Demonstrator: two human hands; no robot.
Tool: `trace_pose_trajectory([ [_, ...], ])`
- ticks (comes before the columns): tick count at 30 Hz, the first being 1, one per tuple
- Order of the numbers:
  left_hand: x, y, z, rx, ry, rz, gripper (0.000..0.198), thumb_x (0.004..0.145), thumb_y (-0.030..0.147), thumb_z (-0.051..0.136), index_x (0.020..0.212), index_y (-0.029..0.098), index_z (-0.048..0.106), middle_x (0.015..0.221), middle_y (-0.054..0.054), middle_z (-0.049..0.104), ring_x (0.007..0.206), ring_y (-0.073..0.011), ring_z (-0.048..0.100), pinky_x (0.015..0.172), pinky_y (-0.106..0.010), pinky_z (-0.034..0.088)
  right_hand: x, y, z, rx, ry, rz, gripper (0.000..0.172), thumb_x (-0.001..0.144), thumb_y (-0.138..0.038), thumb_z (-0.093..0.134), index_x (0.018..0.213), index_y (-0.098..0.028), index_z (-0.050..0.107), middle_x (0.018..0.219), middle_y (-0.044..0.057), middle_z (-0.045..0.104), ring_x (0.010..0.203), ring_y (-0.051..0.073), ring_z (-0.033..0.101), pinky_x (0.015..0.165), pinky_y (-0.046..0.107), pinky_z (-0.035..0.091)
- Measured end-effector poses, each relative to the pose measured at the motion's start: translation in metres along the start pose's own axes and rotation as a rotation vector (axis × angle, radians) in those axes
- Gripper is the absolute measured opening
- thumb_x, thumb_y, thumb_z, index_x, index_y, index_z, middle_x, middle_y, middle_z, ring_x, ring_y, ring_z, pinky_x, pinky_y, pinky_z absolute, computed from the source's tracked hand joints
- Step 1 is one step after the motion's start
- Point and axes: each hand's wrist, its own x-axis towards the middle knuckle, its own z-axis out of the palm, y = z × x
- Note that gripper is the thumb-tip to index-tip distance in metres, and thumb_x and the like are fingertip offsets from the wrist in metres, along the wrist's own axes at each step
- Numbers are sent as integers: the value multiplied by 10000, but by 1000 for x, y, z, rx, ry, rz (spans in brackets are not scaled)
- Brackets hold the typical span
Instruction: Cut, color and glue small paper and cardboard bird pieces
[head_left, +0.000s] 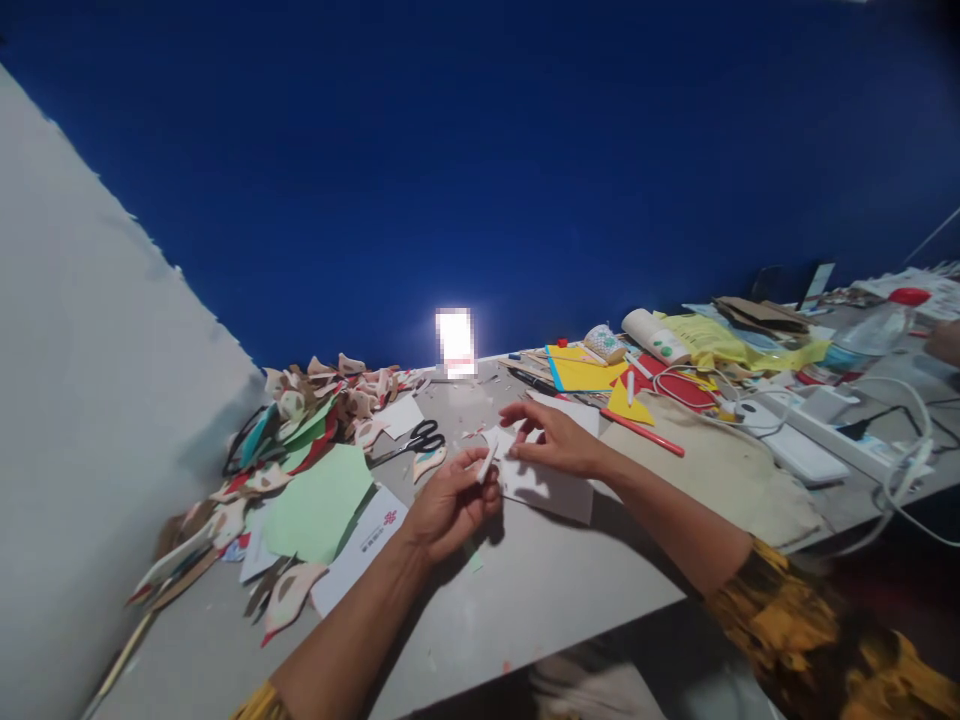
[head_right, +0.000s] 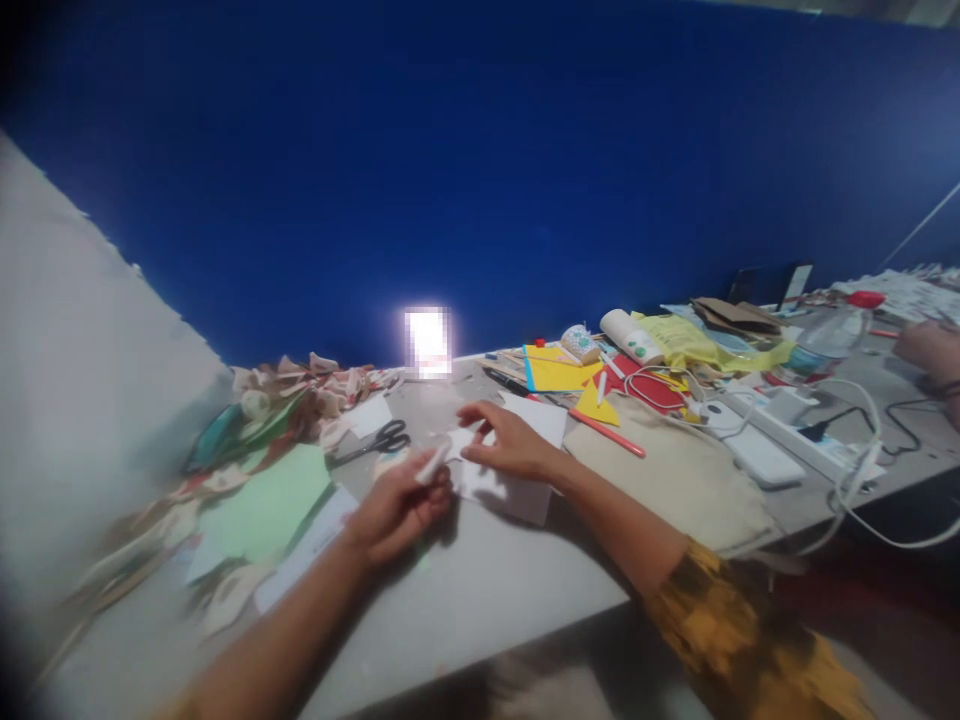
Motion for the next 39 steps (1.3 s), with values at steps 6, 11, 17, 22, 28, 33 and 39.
trace_pose_trajectory([
  [6, 1, -4, -1, 2, -31, -74, 267, 800, 156, 761, 1048, 148, 662, 725, -16, 604, 557, -76, 531, 528, -180, 462, 5, 1, 7, 221, -213, -50, 245, 778, -278, 753, 1000, -180, 724, 1273, 98, 684, 1173, 238, 629, 856, 296, 530],
  [11, 6, -8, -9, 233, 144, 91, 363, 633, 97, 692, 990, 164, 671, 762, -42, 675, 588, -143, 611, 540, -251, 494, 5, 4, 9, 144, -135, 131, 120, 756, -240, 709, 845, -160, 708, 780, 3, 681, 723, 143, 601, 623, 223, 428],
  [17, 2, -13, 0, 388, 309, 184, 281, 695, 244, 818, 941, 193, 692, 652, 12, 644, 537, -106, 569, 553, -233, 479, -2, 13, 0, 294, -183, 192, 162, 708, -231, 709, 852, -157, 716, 730, -15, 671, 649, 122, 570, 583, 216, 403],
  [22, 1, -16, 8, 332, 333, 175, 285, 693, 281, 833, 901, 148, 690, 602, -10, 645, 484, -98, 533, 501, -221, 456, -7, 13, -13, 463, -82, 290, 343, 660, -199, 710, 997, -137, 725, 931, 55, 757, 701, 129, 629, 603, 221, 458],
  [28, 2, -13, 6, 449, 375, 216, 341, 668, 305, 869, 935, 159, 716, 647, -9, 660, 551, -113, 595, 535, -220, 508, -16, 13, -56, -1, 167, 214, 195, 798, -284, 678, 928, -152, 737, 855, 50, 746, 743, 156, 643, 678, 256, 463],
  [33, 1, -12, 3, 517, 445, 289, 377, 639, 338, 906, 941, 216, 716, 681, 18, 650, 606, -136, 627, 565, -252, 557, -63, 40, -121, -680, 421, 529, 166, 864, -249, 578, 788, -168, 702, 803, 49, 712, 717, 172, 600, 620, 273, 358],
  [39, 0, -22, 7, 535, 445, 260, 368, 615, 333, 909, 898, 231, 696, 653, 19, 644, 623, -157, 635, 576, -270, 564, -101, 80, -121, -850, 322, 634, 285, 854, -449, 701, 909, -171, 732, 959, 102, 710, 836, 223, 618, 626, 291, 316],
])
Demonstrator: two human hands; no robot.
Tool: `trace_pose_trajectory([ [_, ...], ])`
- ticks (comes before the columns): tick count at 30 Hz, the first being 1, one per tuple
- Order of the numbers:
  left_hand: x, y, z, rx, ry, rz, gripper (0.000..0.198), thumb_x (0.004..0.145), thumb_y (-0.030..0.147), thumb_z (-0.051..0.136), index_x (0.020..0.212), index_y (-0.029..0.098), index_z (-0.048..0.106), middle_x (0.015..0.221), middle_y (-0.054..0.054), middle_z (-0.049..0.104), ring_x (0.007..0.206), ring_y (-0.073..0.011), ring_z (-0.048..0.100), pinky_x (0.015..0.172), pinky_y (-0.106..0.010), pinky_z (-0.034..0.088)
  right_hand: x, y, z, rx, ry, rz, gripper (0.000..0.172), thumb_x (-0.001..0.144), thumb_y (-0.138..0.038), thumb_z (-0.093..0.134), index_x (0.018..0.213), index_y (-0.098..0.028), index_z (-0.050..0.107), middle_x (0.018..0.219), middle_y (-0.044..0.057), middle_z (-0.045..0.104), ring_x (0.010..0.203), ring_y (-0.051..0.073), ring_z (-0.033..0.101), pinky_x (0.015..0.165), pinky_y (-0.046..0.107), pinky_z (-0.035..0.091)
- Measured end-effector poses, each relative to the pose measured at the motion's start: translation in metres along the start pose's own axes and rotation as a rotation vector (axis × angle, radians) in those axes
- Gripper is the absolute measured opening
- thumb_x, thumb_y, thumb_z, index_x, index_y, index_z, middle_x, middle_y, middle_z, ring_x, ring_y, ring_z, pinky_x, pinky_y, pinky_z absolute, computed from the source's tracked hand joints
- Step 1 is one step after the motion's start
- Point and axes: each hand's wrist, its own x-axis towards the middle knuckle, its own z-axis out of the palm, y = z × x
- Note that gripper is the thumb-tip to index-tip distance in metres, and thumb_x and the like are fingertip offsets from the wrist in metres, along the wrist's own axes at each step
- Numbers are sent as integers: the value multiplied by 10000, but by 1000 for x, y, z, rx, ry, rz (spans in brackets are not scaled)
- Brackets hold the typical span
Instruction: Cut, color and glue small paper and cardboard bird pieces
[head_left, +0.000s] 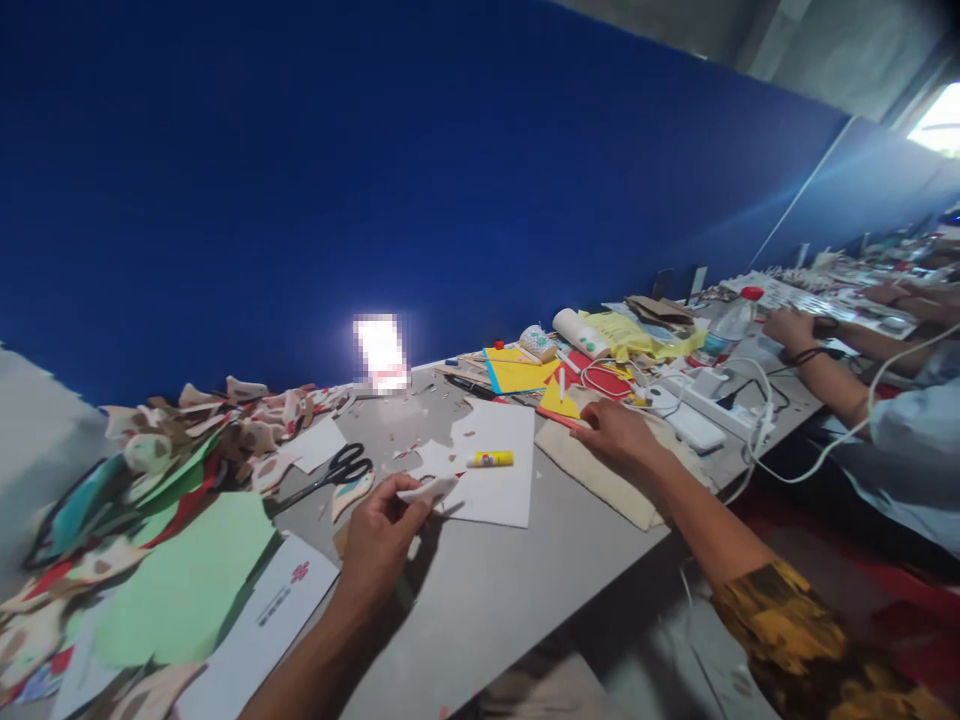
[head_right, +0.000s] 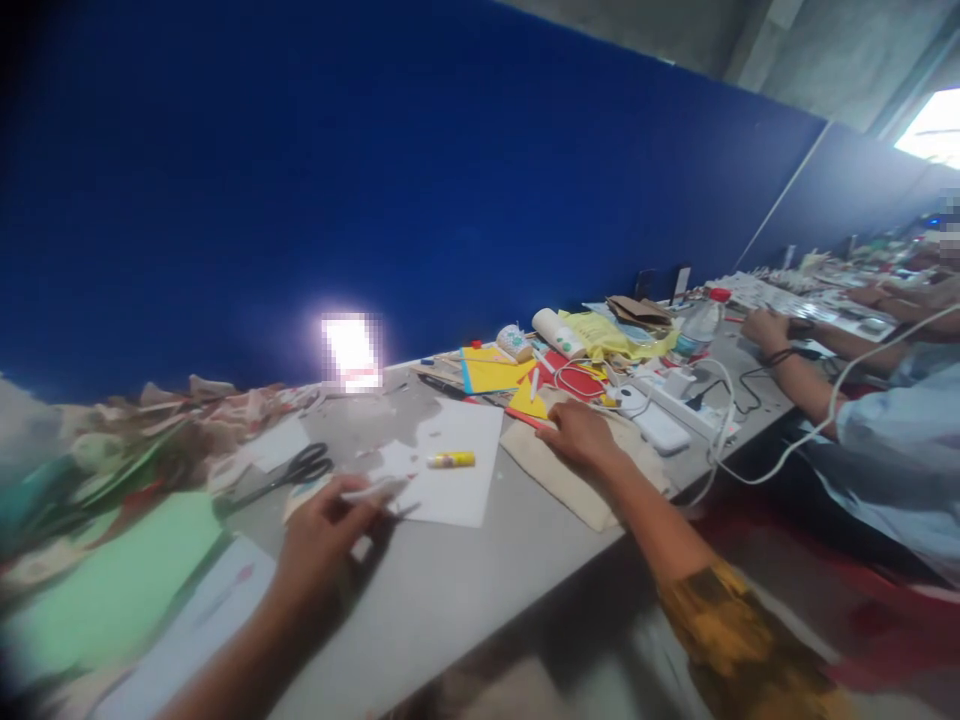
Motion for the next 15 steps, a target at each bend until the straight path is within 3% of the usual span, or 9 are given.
trace_pose_trajectory([
  [5, 5, -3, -1, 121, 30, 64, 388, 647, 373, 876, 959, 242, 686, 643, 24, 637, 614, -164, 640, 546, -245, 526, -1, 3, 13, 5, 24, -54, 253, 940, -386, 619, 975, -179, 760, 1022, 102, 704, 941, 215, 625, 706, 281, 362],
  [11, 13, -7, -8, 213, 8, 107, 384, 687, 405, 836, 986, 246, 656, 635, 21, 641, 586, -161, 625, 513, -224, 486, -6, 11, 7, 5, 31, -72, 226, 944, -345, 624, 949, -172, 770, 984, 92, 722, 937, 207, 634, 730, 276, 374],
  [15, 18, -8, -11, 169, -7, 77, 424, 632, 354, 865, 992, 245, 668, 611, 44, 603, 590, -167, 643, 523, -230, 493, -3, 12, -2, -28, 27, -72, 274, 940, -446, 641, 937, -206, 774, 983, 70, 742, 870, 193, 652, 662, 268, 362],
])
